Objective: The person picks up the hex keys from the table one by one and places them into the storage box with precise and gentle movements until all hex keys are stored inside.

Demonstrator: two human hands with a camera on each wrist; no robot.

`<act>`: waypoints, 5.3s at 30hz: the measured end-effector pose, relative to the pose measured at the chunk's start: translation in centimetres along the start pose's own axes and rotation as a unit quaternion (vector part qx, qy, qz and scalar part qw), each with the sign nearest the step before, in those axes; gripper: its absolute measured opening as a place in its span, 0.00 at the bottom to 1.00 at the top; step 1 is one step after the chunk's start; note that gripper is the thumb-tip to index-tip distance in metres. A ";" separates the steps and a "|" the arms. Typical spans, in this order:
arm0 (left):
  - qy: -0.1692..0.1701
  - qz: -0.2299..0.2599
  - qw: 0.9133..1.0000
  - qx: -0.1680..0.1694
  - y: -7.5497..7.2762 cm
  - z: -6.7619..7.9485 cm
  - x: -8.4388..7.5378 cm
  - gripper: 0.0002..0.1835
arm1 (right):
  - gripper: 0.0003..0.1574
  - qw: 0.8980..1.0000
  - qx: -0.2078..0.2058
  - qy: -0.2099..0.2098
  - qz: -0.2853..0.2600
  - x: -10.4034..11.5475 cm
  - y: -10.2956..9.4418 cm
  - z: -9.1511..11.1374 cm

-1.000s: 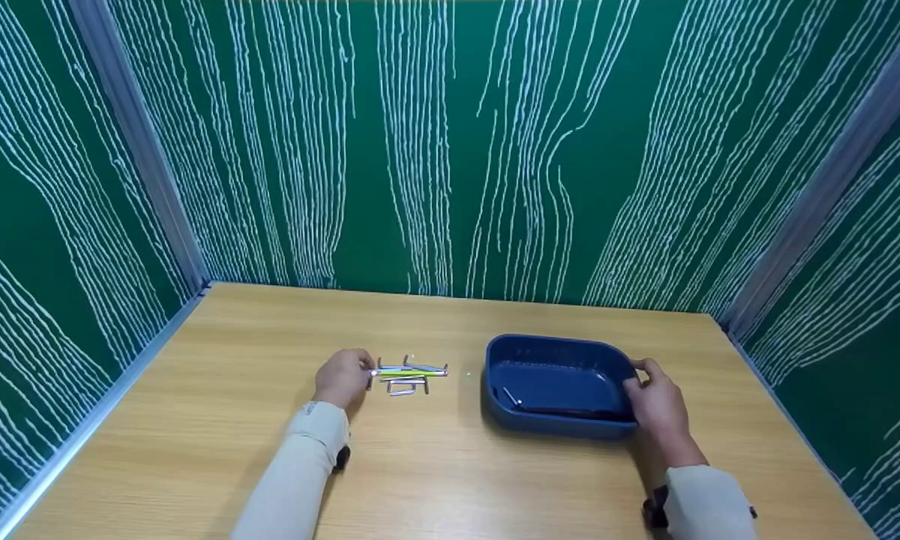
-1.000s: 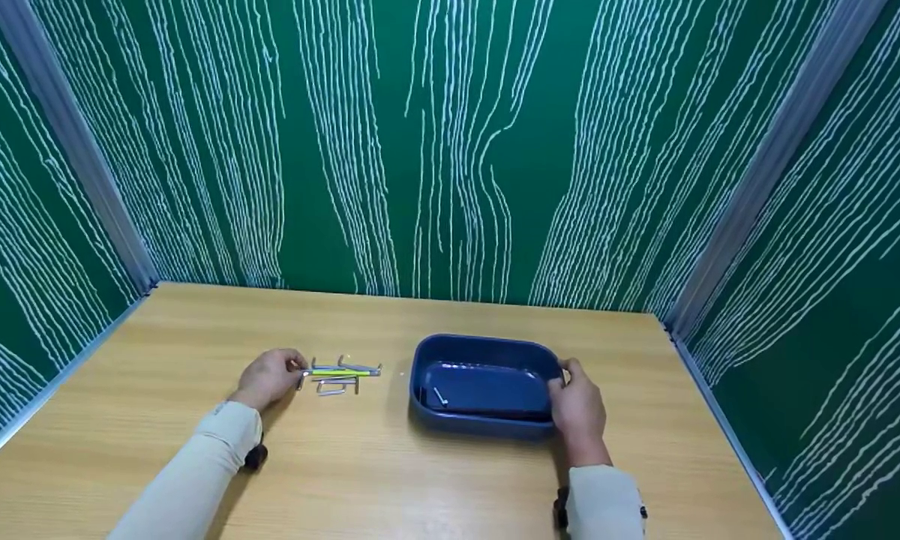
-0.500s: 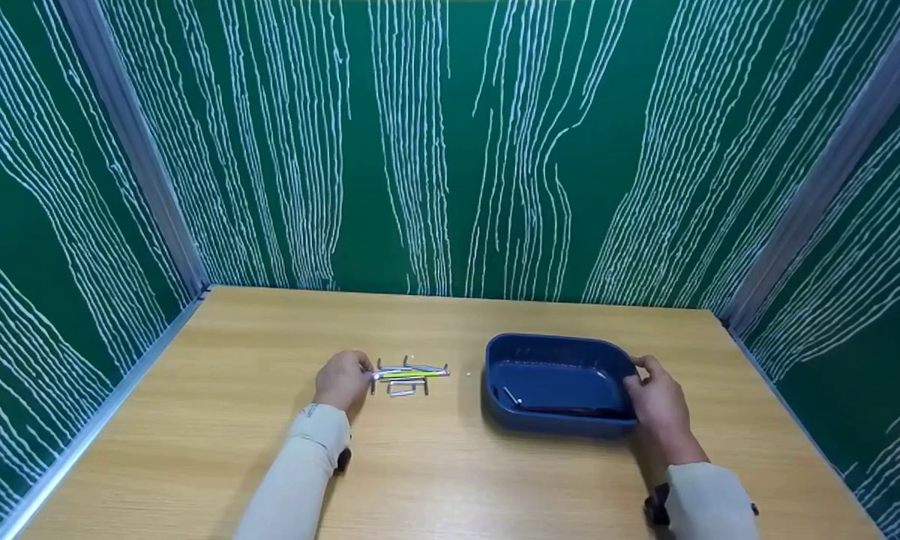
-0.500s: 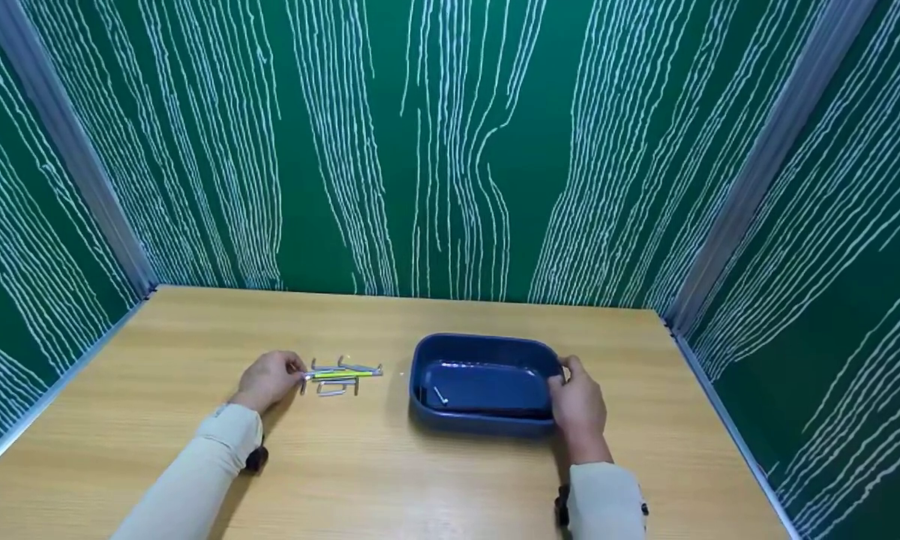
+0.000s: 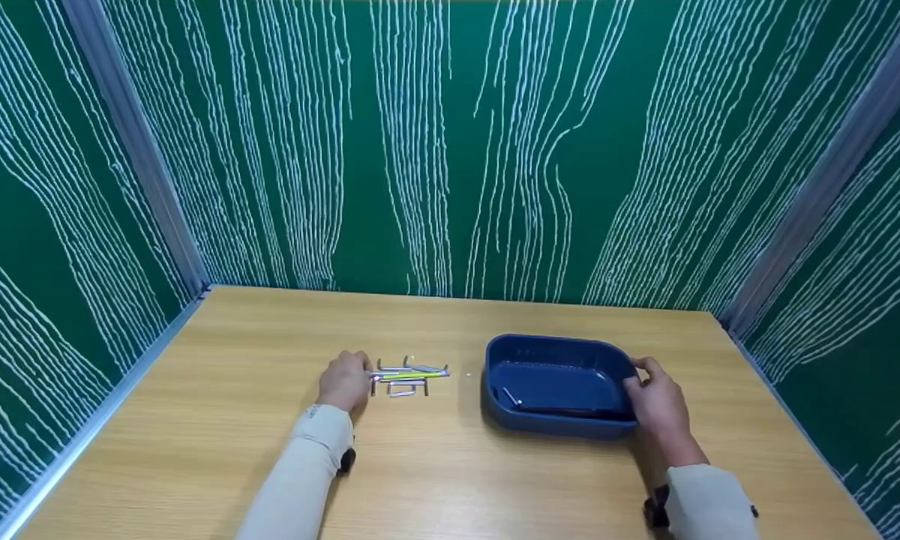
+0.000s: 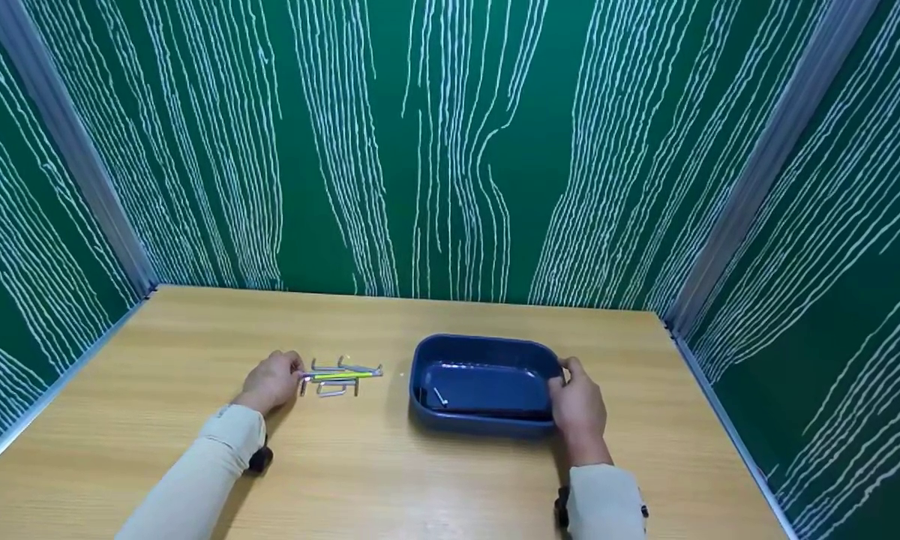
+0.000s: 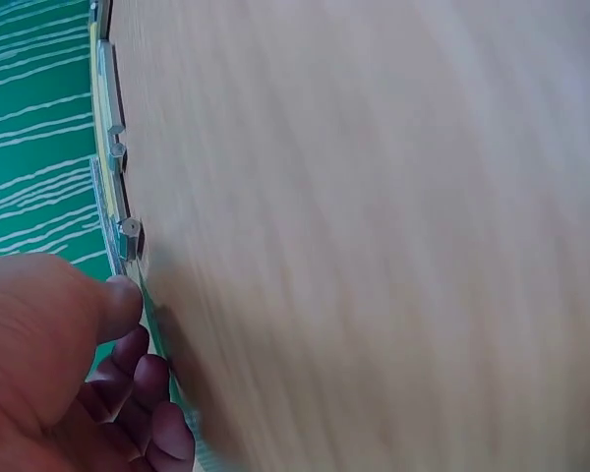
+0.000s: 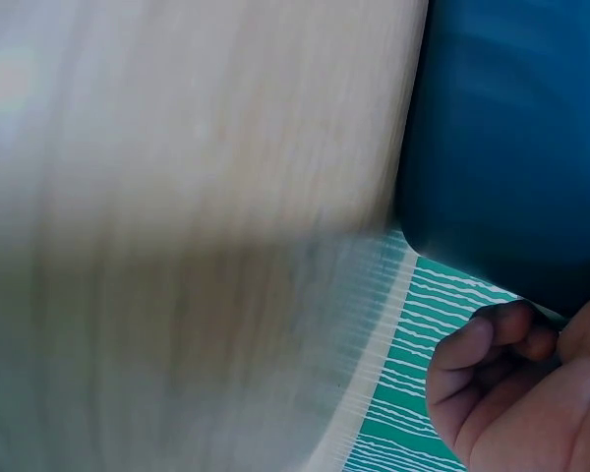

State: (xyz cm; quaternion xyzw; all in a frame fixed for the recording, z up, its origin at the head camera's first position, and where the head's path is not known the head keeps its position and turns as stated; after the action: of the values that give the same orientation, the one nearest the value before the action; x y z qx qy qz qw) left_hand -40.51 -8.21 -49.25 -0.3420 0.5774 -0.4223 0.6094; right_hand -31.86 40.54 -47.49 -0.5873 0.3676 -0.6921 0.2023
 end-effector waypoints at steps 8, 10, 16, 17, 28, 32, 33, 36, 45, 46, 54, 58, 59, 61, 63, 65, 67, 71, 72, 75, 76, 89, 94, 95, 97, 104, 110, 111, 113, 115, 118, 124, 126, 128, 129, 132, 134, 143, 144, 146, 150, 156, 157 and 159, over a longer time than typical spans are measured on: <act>-0.006 0.011 1.000 -0.028 -0.6 0.0 -0.1 0.03 | 0.26 1.000 0.012 0.007 -0.010 0.0 -0.1 0.0; -0.009 0.025 0.999 -0.033 -0.7 -0.1 -0.1 0.04 | 0.27 1.000 0.012 0.007 -0.009 0.0 0.0 0.1; -0.007 0.063 0.997 -0.051 -0.9 -0.2 -0.6 0.06 | 0.26 1.000 0.013 0.011 -0.008 0.0 0.1 0.1; -0.007 0.064 0.996 -0.054 -0.9 -0.2 -0.7 0.06 | 0.26 1.000 0.014 0.010 -0.009 0.0 0.1 0.1; 0.026 0.069 0.994 -0.086 -1.3 -0.2 -1.8 0.05 | 0.25 1.000 -0.020 -0.008 0.011 0.1 -0.2 0.1; 0.045 0.069 0.992 -0.100 -1.4 0.0 -2.2 0.04 | 0.25 0.999 -0.027 -0.009 0.015 0.2 -0.2 0.1; 0.048 0.069 0.991 -0.102 -1.5 0.0 -2.2 0.03 | 0.25 1.000 -0.026 -0.008 0.014 0.2 -0.1 0.1; 0.053 0.071 0.991 -0.103 -1.5 0.0 -2.5 0.03 | 0.25 1.000 -0.018 -0.004 0.009 0.2 0.0 0.1; 0.040 0.074 0.993 -0.080 -1.1 0.1 -3.6 0.04 | 0.25 1.000 -0.018 0.000 0.007 0.0 -0.1 0.0; 0.040 0.070 0.994 -0.080 -1.1 0.2 -3.8 0.04 | 0.26 1.000 -0.017 0.002 0.007 0.0 0.0 0.0; 0.069 0.058 0.993 -0.082 -0.7 0.5 -5.4 0.03 | 0.26 1.000 -0.008 0.001 0.001 0.1 0.0 0.1; 0.098 0.049 0.989 -0.098 -0.8 0.7 -6.4 0.03 | 0.25 1.000 -0.014 -0.013 0.013 0.3 -0.2 0.0; 0.105 0.049 0.988 -0.101 -0.9 0.8 -6.7 0.03 | 0.25 1.000 -0.015 -0.015 0.016 0.3 -0.2 0.0; 0.114 0.051 0.986 -0.106 -1.0 0.9 -7.2 0.04 | 0.25 1.000 -0.015 -0.016 0.018 0.3 -0.2 -0.1; 0.122 0.056 0.985 -0.109 -1.1 1.0 -7.8 0.04 | 0.25 1.000 -0.008 -0.013 0.013 0.2 -0.2 0.0; 0.130 0.058 0.984 -0.109 -1.1 1.1 -8.4 0.05 | 0.25 1.000 -0.004 -0.011 0.010 0.1 -0.2 0.0; 0.138 0.064 0.982 -0.110 -1.2 1.3 -9.1 0.05 | 0.26 1.000 0.001 -0.010 0.006 0.1 -0.1 0.0; 0.154 0.075 0.979 -0.110 -1.2 1.6 -10.7 0.05 | 0.26 1.000 0.005 -0.004 0.003 0.1 -0.2 0.0; 0.158 0.077 0.978 -0.111 -1.2 1.7 -11.1 0.05 | 0.26 1.000 0.005 -0.003 0.002 0.1 -0.2 0.0; 0.170 0.077 0.976 -0.114 -1.2 1.9 -12.3 0.04 | 0.26 1.000 0.005 -0.003 0.001 0.1 -0.1 0.0; 0.174 0.077 0.975 -0.115 -1.2 2.0 -12.7 0.04 | 0.26 1.000 0.005 -0.004 0.002 0.1 -0.1 0.0; 0.235 0.045 0.962 -0.134 -0.4 3.5 -17.5 0.04 | 0.26 1.000 -0.002 -0.009 0.014 0.1 -0.1 0.0; 0.241 0.044 0.963 -0.114 0.4 3.9 -19.3 0.04 | 0.26 1.000 -0.001 -0.010 0.010 0.1 -0.2 0.1; 0.244 0.043 0.963 -0.106 0.6 4.0 -19.7 0.04 | 0.26 1.000 -0.001 -0.008 0.010 0.1 -0.2 0.0; 0.253 0.036 0.962 -0.096 1.1 4.3 -20.4 0.05 | 0.26 1.000 0.000 -0.005 0.007 0.0 -0.2 0.0; 0.273 0.020 0.960 -0.062 3.0 5.0 -22.1 0.05 | 0.27 1.000 0.015 0.006 -0.006 -0.1 0.0 0.0; 0.285 0.009 0.957 -0.051 4.2 5.4 -22.7 0.04 | 0.26 1.000 0.013 -0.002 -0.009 0.0 0.0 0.1; 0.286 0.005 0.957 -0.051 4.3 5.4 -22.7 0.04 | 0.26 1.000 0.012 -0.002 -0.010 0.0 0.0 0.1; 0.286 0.002 0.957 -0.047 4.7 5.5 -22.8 0.04 | 0.26 1.000 0.010 -0.005 -0.008 0.1 0.0 0.1; 0.284 -0.005 0.958 -0.045 5.0 5.5 -22.9 0.05 | 0.26 1.000 -0.003 -0.011 0.002 0.2 -0.2 0.1; 0.272 -0.008 0.961 -0.038 5.3 5.3 -22.8 0.05 | 0.25 1.000 -0.019 -0.020 0.013 0.4 -0.4 0.1; 0.241 -0.014 0.970 -0.026 5.5 4.9 -22.7 0.05 | 0.25 1.000 -0.008 -0.012 0.005 0.4 -0.3 0.1; 0.233 -0.021 0.972 -0.023 5.6 4.8 -22.7 0.05 | 0.25 1.000 -0.007 -0.013 0.003 0.4 -0.3 0.1; 0.224 -0.024 0.974 -0.015 5.6 4.7 -22.7 0.06 | 0.25 1.000 -0.005 -0.011 0.000 0.4 -0.3 0.1; 0.219 -0.023 0.975 -0.011 5.7 4.6 -22.7 0.06 | 0.25 1.000 -0.005 -0.011 -0.003 0.4 -0.3 0.1; 0.208 -0.015 0.978 0.004 5.9 4.5 -22.7 0.07 | 0.25 1.000 -0.004 -0.009 -0.006 0.3 -0.4 0.1; 0.202 -0.009 0.979 0.009 6.0 4.5 -22.8 0.07 | 0.25 1.000 -0.002 -0.007 -0.010 0.2 -0.4 0.2; 0.183 -0.002 0.983 0.020 6.4 4.3 -22.8 0.07 | 0.26 1.000 0.004 -0.004 -0.011 0.1 -0.2 0.2; 0.181 -0.009 0.983 0.020 6.4 4.4 -22.7 0.08 | 0.25 1.000 -0.004 -0.009 -0.005 0.1 -0.3 0.2; 0.177 -0.020 0.984 0.021 6.3 4.4 -22.7 0.09 | 0.24 1.000 -0.017 -0.019 0.003 0.2 -0.3 0.1; 0.175 -0.038 0.983 0.027 6.3 4.5 -22.8 0.10 | 0.23 0.999 -0.040 -0.034 0.015 0.3 -0.5 0.2; 0.168 -0.037 0.984 0.047 6.5 4.4 -22.9 0.09 | 0.23 0.999 -0.034 -0.026 0.005 0.3 -0.4 0.2; 0.166 -0.033 0.984 0.051 6.5 4.4 -22.9 0.08 | 0.23 0.999 -0.032 -0.024 0.004 0.3 -0.4 0.2; 0.161 -0.021 0.985 0.060 6.6 4.4 -22.9 0.08 | 0.23 0.999 -0.029 -0.019 0.000 0.2 -0.4 0.1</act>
State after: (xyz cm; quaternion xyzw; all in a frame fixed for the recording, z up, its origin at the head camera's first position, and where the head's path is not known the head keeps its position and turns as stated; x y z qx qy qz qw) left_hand -34.82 15.00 -45.30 -0.2446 0.6340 -0.5186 0.5189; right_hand -31.74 40.61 -47.08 -0.6059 0.3834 -0.6701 0.1920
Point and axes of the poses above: each hand's wrist, its own z-axis away from the middle knuckle, its own y-axis out of the palm, x = y × z, the point moved 7 cm from there along -z, towards the middle knuckle, and after that the axes turned 7 degrees about x, right-handed, at the moved point
